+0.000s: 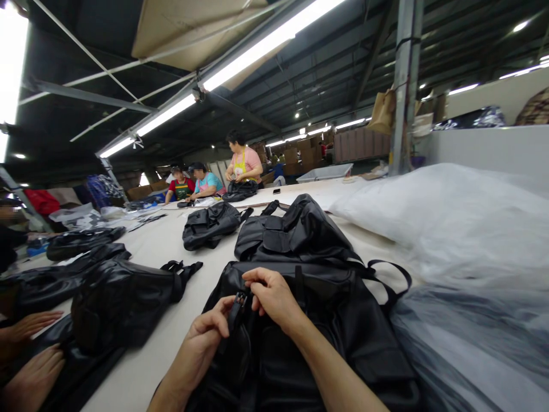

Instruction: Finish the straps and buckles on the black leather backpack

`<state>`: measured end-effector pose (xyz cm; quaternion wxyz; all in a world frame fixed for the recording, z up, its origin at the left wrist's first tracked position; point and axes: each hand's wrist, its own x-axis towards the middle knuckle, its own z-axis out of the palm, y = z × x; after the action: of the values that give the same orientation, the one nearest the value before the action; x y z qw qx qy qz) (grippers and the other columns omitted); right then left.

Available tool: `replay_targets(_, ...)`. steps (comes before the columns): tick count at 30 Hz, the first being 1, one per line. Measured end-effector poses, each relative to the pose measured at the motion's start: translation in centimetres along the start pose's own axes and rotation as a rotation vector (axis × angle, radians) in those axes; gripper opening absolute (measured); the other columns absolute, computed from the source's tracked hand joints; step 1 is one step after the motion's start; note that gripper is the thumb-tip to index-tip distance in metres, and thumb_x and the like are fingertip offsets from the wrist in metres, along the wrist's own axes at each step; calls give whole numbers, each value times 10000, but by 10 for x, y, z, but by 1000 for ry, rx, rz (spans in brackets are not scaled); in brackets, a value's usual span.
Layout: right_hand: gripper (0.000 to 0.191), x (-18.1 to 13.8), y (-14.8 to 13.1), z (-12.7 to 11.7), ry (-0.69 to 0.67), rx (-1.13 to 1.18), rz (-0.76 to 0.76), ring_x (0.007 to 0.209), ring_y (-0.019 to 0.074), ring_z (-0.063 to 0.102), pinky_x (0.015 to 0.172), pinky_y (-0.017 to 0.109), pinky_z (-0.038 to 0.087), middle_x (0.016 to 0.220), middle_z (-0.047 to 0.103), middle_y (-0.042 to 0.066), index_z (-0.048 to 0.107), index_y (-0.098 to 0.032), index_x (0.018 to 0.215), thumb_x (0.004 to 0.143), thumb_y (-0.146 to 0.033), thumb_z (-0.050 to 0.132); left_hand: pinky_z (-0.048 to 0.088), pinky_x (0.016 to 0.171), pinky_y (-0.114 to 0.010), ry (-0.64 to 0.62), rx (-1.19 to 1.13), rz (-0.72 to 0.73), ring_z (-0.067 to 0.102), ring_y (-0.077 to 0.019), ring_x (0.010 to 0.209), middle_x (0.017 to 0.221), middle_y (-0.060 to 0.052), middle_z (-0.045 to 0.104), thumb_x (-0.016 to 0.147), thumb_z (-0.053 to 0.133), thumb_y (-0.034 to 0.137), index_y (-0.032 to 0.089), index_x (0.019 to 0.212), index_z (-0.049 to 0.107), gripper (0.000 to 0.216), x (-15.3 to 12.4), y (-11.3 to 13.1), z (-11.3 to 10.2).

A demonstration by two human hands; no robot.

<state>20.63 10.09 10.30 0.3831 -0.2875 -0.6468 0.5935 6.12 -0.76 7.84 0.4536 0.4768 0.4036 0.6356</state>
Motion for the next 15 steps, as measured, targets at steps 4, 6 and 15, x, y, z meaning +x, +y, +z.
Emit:
replay_targets(4,421,-3,-3,-3,-90,-85,-23,480,42,519,411,157,408,934,666,38,645,-128,1063,694,-126,443,432,781,-269,96,82,-53,576,-199,914,1006,-51,658,737,708,235,204,936,682,203,4,-7,-4)
replay_targets(6,477,-5,-3,-6,-150,-176,-40,481,44,509,420,161,414,942,666,36,632,-143,1131,698,-93,437,404,675,-237,114,150,-55,543,-167,800,923,-42,648,755,706,284,193,989,658,256,7,-11,-5)
replay_targets(15,431,-4,11,-6,-237,-522,-528,1158,230,585,1014,350,450,1247,625,82,688,-209,1155,758,-70,594,263,553,-227,134,344,-97,353,-101,565,614,28,484,776,636,365,156,691,601,229,12,-11,0)
